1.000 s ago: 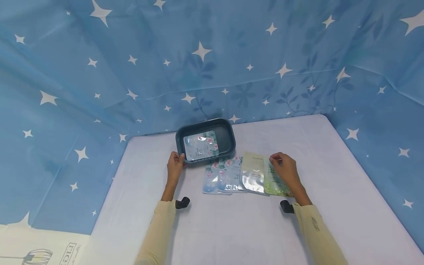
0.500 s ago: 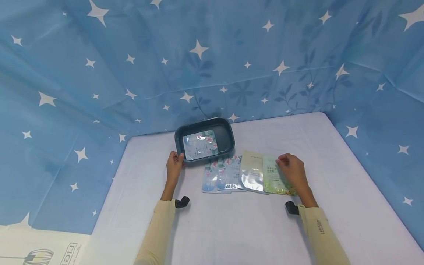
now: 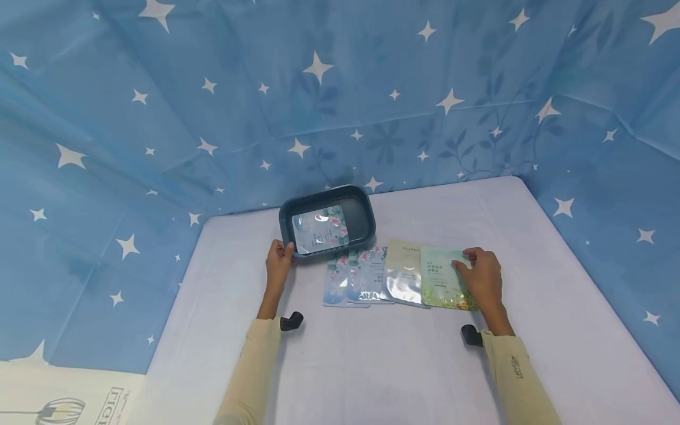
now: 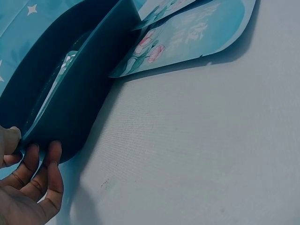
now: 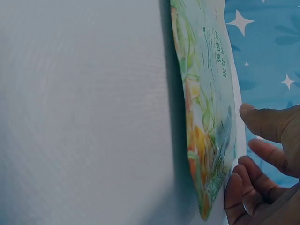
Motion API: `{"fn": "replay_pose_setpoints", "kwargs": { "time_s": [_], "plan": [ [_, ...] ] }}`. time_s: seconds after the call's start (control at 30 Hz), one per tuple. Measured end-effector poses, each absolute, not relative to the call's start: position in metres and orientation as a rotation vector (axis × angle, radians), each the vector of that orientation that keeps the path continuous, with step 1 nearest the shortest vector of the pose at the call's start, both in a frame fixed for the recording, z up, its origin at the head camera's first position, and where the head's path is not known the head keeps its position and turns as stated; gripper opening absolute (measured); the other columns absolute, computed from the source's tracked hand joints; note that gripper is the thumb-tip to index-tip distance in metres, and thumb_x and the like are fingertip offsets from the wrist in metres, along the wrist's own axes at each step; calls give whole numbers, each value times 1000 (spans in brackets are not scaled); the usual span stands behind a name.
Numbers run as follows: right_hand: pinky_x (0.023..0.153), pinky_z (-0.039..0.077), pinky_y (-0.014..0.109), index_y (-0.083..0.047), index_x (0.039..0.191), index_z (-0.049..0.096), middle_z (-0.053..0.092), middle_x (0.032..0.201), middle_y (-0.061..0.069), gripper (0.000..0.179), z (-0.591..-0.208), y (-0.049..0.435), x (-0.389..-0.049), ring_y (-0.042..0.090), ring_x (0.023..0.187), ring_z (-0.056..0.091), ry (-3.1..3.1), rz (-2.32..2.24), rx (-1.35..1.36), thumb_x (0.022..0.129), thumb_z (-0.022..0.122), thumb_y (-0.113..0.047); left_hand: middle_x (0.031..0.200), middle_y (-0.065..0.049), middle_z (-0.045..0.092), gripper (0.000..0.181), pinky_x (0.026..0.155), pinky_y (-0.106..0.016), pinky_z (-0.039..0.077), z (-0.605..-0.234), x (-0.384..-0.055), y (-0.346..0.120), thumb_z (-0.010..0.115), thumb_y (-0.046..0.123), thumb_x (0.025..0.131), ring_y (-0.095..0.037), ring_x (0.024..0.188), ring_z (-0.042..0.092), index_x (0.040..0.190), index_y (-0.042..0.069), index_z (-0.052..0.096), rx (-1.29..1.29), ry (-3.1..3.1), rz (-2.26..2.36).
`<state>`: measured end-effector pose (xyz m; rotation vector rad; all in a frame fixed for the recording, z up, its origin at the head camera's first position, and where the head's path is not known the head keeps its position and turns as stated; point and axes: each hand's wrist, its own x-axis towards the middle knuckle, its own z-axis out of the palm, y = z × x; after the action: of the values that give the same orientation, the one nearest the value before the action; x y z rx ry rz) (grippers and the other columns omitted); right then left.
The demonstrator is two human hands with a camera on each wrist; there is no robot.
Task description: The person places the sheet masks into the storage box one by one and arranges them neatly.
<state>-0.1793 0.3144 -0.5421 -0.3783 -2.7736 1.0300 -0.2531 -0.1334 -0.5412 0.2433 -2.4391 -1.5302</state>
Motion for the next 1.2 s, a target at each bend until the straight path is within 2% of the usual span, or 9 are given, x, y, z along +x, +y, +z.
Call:
{"fn": "replay_pose_setpoints", "kwargs": {
  "time_s": [0.3, 0.5, 0.73, 1.03, 1.2],
  "plan": [
    [82, 43, 52, 10, 130, 49, 51, 117, 30, 58, -540, 313, -179, 42, 103, 49, -2822, 1024, -518, 89, 71, -24, 70, -5, 53, 21, 59, -24, 43, -537, -257, -133, 57, 20, 100, -14, 64, 54, 89, 7, 44, 212, -2415, -1526],
    [76, 45, 48, 11, 132, 48, 53, 114, 30, 62, -535, 312, -181, 40, 97, 51, -2855, 985, -570, 89, 70, -29, 71, -6, 55, 21, 60, -23, 44, -538, -259, -132, 57, 21, 100, -14, 65, 56, 90, 8, 43, 210, -2409, -1540],
    [72, 46, 47, 12, 132, 47, 51, 116, 31, 66, -533, 309, -180, 43, 99, 51, -2868, 1007, -667, 90, 69, -34, 72, -7, 55, 21, 60, -26, 44, -539, -256, -132, 56, 22, 100, -17, 66, 55, 91, 7, 44, 200, -2413, -1537],
    [75, 44, 52, 10, 135, 45, 51, 120, 33, 70, -539, 303, -179, 47, 106, 48, -2858, 990, -744, 90, 68, -39, 72, -6, 54, 20, 59, -25, 43, -543, -253, -132, 57, 21, 100, -16, 65, 54, 92, 6, 46, 219, -2430, -1524],
    [81, 41, 58, 9, 137, 43, 47, 123, 35, 75, -543, 299, -180, 50, 110, 44, -2844, 975, -768, 89, 67, -43, 73, -7, 55, 20, 59, -24, 42, -543, -252, -133, 56, 21, 100, -16, 65, 53, 92, 6, 46, 220, -2444, -1506]
  ]
}}
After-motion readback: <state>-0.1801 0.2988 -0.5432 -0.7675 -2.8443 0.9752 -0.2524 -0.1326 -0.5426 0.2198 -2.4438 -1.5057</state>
